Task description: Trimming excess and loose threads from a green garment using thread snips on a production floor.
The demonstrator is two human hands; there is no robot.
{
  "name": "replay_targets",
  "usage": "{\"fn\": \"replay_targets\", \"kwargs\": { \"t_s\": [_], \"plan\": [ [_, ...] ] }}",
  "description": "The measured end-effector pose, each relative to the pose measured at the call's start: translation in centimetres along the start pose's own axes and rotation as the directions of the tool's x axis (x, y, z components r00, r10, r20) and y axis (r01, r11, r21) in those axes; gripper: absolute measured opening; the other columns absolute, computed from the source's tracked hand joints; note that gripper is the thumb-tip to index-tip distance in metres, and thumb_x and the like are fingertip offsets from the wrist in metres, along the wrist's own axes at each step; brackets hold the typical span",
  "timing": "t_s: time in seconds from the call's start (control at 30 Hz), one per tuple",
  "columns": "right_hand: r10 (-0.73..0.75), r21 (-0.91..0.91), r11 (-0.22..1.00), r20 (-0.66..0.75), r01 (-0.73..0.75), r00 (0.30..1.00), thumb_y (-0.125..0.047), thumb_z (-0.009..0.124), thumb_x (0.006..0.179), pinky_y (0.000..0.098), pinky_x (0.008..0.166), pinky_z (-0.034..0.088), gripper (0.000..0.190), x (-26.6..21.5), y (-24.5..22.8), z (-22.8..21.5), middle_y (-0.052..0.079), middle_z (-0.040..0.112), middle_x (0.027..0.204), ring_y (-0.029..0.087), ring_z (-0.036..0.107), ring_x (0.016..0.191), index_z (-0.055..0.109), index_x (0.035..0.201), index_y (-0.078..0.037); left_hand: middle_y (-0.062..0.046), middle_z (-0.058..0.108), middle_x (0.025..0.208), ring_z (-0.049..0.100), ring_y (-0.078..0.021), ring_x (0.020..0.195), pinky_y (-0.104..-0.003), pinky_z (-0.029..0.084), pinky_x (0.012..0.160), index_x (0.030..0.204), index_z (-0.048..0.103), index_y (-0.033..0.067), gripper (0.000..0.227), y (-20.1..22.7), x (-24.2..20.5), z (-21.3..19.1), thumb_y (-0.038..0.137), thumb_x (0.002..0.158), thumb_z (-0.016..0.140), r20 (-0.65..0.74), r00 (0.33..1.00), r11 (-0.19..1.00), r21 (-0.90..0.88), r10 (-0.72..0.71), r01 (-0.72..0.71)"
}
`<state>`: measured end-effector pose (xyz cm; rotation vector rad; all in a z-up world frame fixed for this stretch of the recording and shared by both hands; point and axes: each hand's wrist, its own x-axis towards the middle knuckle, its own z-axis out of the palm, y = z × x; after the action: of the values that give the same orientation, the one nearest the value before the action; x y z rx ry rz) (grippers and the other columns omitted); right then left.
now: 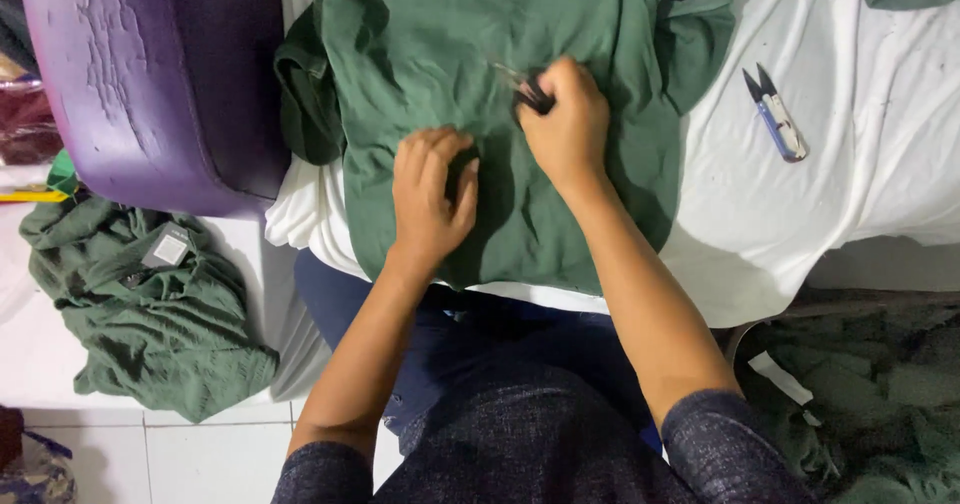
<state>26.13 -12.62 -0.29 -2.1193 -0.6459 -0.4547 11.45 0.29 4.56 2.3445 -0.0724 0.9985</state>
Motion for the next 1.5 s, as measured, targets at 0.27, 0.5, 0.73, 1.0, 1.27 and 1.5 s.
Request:
{"fn": "replay_targets", "kwargs": {
  "t_s": [0.27,0.5,0.73,1.0,1.27,1.5],
  "plan": [
    [-0.124,0.592,0.671,0.684,-0.447,0.719,0.000,0.086,0.071,0.0354,0.073,0.057,0.033,-8.2,-2.1,-10.9,0.011,0.079,0.077,0.022,0.075,0.076,0.054,0.072,-0.006,-0.007,0.061,0.111,0.058,-0.0335,0.111,-0.044,0.045,0.086,0.129,0.065,0.0102,0.035,-1.8,4.8,3.2,0.013,0.095,0.073,0.058,0.997,0.992,0.117,-0.051,0.044],
    [-0.065,0.130,0.990,0.090,0.053,0.994,0.003,0.086,0.079,0.0366,0.072,0.058,0.040,-0.5,1.0,-8.0,0.007,0.076,0.100,0.031,0.074,0.088,0.048,0.084,-0.007,0.004,0.057,0.095,0.054,-0.0203,0.095,-0.037,0.037,0.074,0.087,0.077,0.0240,0.013,-3.4,4.7,6.6,0.031,0.079,0.086,0.117,0.991,0.898,0.439,-0.065,0.007],
    [0.131,0.249,0.961,-0.020,-0.122,0.991,0.005,0.082,0.078,0.0349,0.057,0.054,0.036,0.1,3.7,-3.7,0.013,0.071,0.076,0.031,0.073,0.068,0.048,0.083,-0.007,0.000,0.056,0.091,0.053,-0.0223,0.085,-0.038,0.031,0.070,0.084,0.070,0.0179,0.016,-4.1,4.5,7.4,0.029,0.085,0.081,0.094,0.993,0.886,0.463,-0.065,0.014],
    [-0.074,0.558,0.430,0.805,-0.709,0.589,0.003,0.088,0.070,0.0301,0.057,0.056,0.032,-7.0,0.7,-14.1,0.014,0.073,0.069,0.021,0.073,0.063,0.057,0.074,-0.005,0.004,0.053,0.088,0.054,-0.0213,0.092,-0.037,0.029,0.083,0.091,0.058,0.0184,0.013,-5.1,3.3,6.3,0.019,0.102,0.065,0.048,0.996,0.976,0.208,-0.072,0.060],
    [0.302,0.469,0.771,0.328,-0.432,0.895,-0.007,0.090,0.082,0.0221,0.064,0.052,0.038,-4.2,-0.3,-11.9,0.007,0.078,0.086,0.016,0.075,0.072,0.052,0.077,-0.009,-0.006,0.049,0.080,0.048,-0.0316,0.086,-0.045,0.030,0.091,0.077,0.049,0.0137,0.030,2.6,-3.4,-3.0,0.024,0.101,0.063,0.323,0.946,0.993,-0.120,0.024,0.016],
    [-0.107,-0.019,0.994,-0.002,0.107,0.994,0.005,0.092,0.072,0.0363,0.066,0.059,0.039,-0.8,5.1,-5.6,0.007,0.070,0.082,0.031,0.071,0.074,0.058,0.086,-0.008,-0.002,0.064,0.077,0.063,-0.0264,0.078,-0.040,0.046,0.076,0.073,0.064,0.0164,0.032,3.4,-8.1,-4.7,0.035,0.098,0.067,0.387,0.918,0.945,-0.261,-0.085,0.197]
  ]
}}
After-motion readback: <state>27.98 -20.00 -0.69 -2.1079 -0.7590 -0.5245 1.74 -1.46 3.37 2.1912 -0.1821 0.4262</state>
